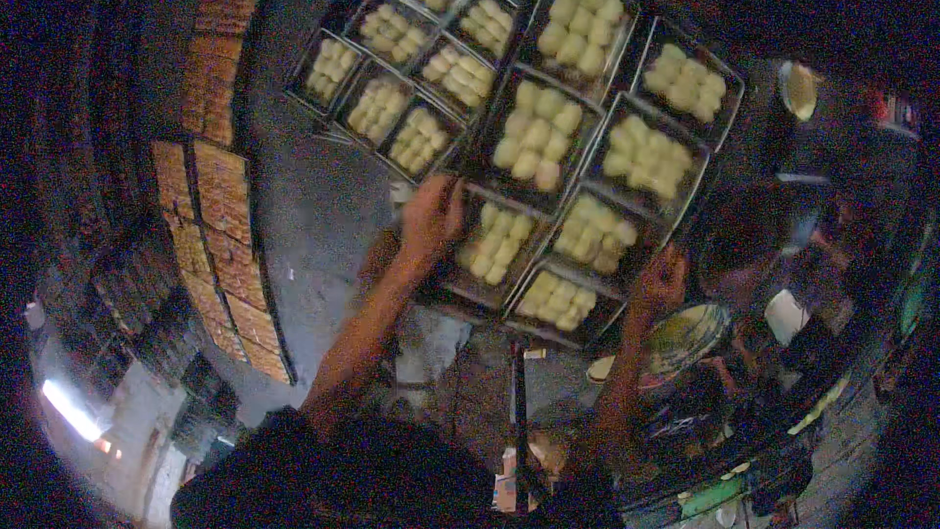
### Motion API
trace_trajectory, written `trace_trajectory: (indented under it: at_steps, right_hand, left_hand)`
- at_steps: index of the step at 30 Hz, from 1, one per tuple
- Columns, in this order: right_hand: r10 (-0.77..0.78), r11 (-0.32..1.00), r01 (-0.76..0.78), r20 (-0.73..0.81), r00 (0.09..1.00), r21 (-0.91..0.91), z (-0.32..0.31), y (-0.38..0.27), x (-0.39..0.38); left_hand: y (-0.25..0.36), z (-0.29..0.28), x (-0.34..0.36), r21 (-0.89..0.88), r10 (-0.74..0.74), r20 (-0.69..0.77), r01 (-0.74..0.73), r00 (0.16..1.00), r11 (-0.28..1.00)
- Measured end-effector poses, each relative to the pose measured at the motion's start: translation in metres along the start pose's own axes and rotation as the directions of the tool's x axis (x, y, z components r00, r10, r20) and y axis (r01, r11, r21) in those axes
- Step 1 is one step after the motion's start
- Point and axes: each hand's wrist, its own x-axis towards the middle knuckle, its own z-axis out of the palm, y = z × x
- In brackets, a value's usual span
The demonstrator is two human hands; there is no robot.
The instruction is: The recorder is shaping pieces of dough, adding filling, and placing them in baking trays within a bakery production environment.
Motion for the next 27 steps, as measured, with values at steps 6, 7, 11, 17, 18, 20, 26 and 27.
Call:
trace_trajectory:
  at_steps: [6,7,11,17,18,20,26,27]
  right_hand:
    - [-0.368,0.91,0.384,0.119,0.922,-0.159,0.18,-0.177,-0.188]
    - [-0.377,0.889,0.402,0.148,0.914,-0.218,0.217,-0.178,-0.199]
    - [-0.288,0.908,0.34,0.223,0.931,-0.244,0.342,-0.201,-0.214]
    - [-0.436,0.791,0.48,0.201,0.877,-0.379,0.454,-0.148,-0.205]
    - [-0.399,0.813,0.455,0.222,0.89,-0.364,0.451,-0.144,-0.207]
    - [-0.373,0.849,0.443,0.269,0.888,-0.287,0.427,-0.149,-0.221]
    - [-0.221,0.9,0.412,0.67,0.708,-0.138,0.279,-0.209,-0.323]
    - [-0.169,0.91,0.388,0.728,0.664,-0.143,0.251,-0.205,-0.339]
  left_hand:
    - [-0.059,-0.17,0.029,0.28,-0.18,-0.017,0.177,0.984,0.943]
    - [-0.085,-0.193,0.039,0.353,-0.138,-0.044,0.144,0.989,0.924]
    - [-0.154,-0.229,0.094,0.388,-0.167,-0.133,0.206,0.977,0.899]
    - [-0.279,-0.218,0.15,0.526,-0.162,-0.041,0.159,0.986,0.836]
    - [-0.283,-0.212,0.146,0.494,-0.176,-0.021,0.163,0.984,0.854]
    - [-0.271,-0.21,0.145,0.376,-0.109,-0.06,0.123,0.992,0.918]
    - [-0.231,-0.246,0.013,0.351,-0.174,0.06,0.142,0.983,0.925]
    - [-0.224,-0.253,-0.017,0.344,-0.135,0.115,0.088,0.984,0.935]
